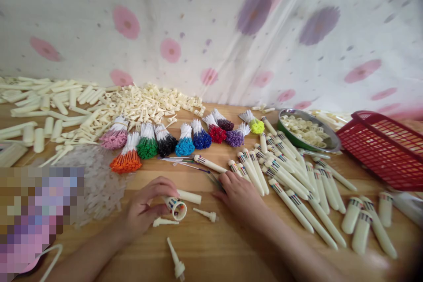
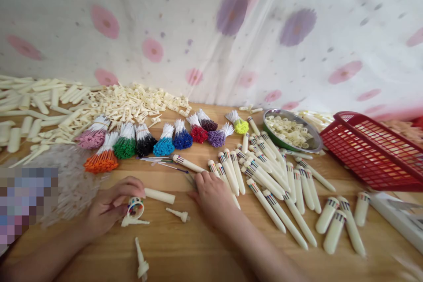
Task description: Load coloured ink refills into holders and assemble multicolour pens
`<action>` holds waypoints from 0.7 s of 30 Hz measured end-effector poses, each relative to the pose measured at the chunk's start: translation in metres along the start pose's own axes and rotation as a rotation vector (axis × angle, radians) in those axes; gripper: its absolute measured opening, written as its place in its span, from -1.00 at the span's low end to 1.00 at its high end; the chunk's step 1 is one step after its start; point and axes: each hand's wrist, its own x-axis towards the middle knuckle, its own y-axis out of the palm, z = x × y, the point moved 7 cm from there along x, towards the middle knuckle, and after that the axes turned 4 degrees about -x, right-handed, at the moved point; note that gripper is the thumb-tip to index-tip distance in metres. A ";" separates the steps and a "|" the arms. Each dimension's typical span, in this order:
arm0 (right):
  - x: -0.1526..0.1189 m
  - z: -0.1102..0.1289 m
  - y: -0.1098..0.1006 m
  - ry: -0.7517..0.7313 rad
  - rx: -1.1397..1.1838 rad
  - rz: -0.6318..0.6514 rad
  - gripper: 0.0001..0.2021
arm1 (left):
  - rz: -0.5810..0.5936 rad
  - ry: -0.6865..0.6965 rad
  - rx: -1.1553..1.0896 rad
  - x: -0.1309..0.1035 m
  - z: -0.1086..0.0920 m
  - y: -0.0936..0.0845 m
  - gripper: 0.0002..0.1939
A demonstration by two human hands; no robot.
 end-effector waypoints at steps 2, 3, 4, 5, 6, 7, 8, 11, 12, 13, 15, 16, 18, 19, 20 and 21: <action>0.001 0.002 0.008 -0.001 0.007 -0.033 -0.91 | 0.012 -0.007 -0.041 0.001 -0.001 0.001 -0.80; 0.002 0.001 0.009 0.003 0.019 -0.047 -0.94 | 0.020 -0.020 -0.053 0.001 0.000 0.002 -0.80; 0.003 -0.001 0.010 0.010 0.033 -0.055 -0.95 | 0.029 -0.032 -0.060 0.001 0.000 0.002 -0.80; 0.004 -0.004 0.009 0.021 0.044 -0.055 -0.94 | 0.037 -0.046 -0.063 0.001 0.001 0.003 -0.80; 0.004 -0.007 0.005 0.031 0.062 -0.065 -0.93 | 0.039 -0.056 -0.062 0.000 0.002 0.002 -0.80; 0.003 -0.010 -0.004 0.023 0.097 -0.101 -0.92 | 0.037 -0.063 -0.060 0.000 0.002 0.002 -0.79; 0.001 -0.011 -0.017 -0.005 0.153 -0.170 -0.92 | 0.033 -0.070 -0.058 -0.001 0.003 0.001 -0.79; -0.017 -0.007 -0.074 -0.202 0.357 -0.477 -0.92 | 0.061 -0.073 -0.045 0.000 0.002 0.003 -0.74; -0.023 -0.003 -0.090 -0.267 0.370 -0.513 -0.91 | 0.087 -0.069 -0.038 0.000 0.001 0.004 -0.71; -0.028 0.002 -0.104 -0.330 0.351 -0.539 -0.91 | 0.112 -0.066 -0.031 0.001 0.001 0.005 -0.69; -0.035 0.018 -0.123 -0.467 0.288 -0.533 -0.87 | 0.142 -0.069 -0.021 0.003 0.000 0.007 -0.66; -0.037 0.025 -0.128 -0.515 0.265 -0.518 -0.84 | 0.144 -0.077 -0.016 0.003 0.000 0.007 -0.65; -0.036 0.038 -0.134 -0.576 0.248 -0.495 -0.78 | 0.145 -0.109 -0.013 0.004 0.001 0.007 -0.64; -0.035 0.042 -0.135 -0.588 0.247 -0.487 -0.75 | 0.146 -0.130 -0.016 0.003 0.003 0.007 -0.63; -0.033 0.046 -0.135 -0.591 0.244 -0.487 -0.73 | 0.151 -0.155 -0.020 0.003 0.004 0.007 -0.61; -0.031 0.050 -0.134 -0.590 0.238 -0.487 -0.72 | 0.156 -0.185 -0.022 0.002 0.006 0.008 -0.60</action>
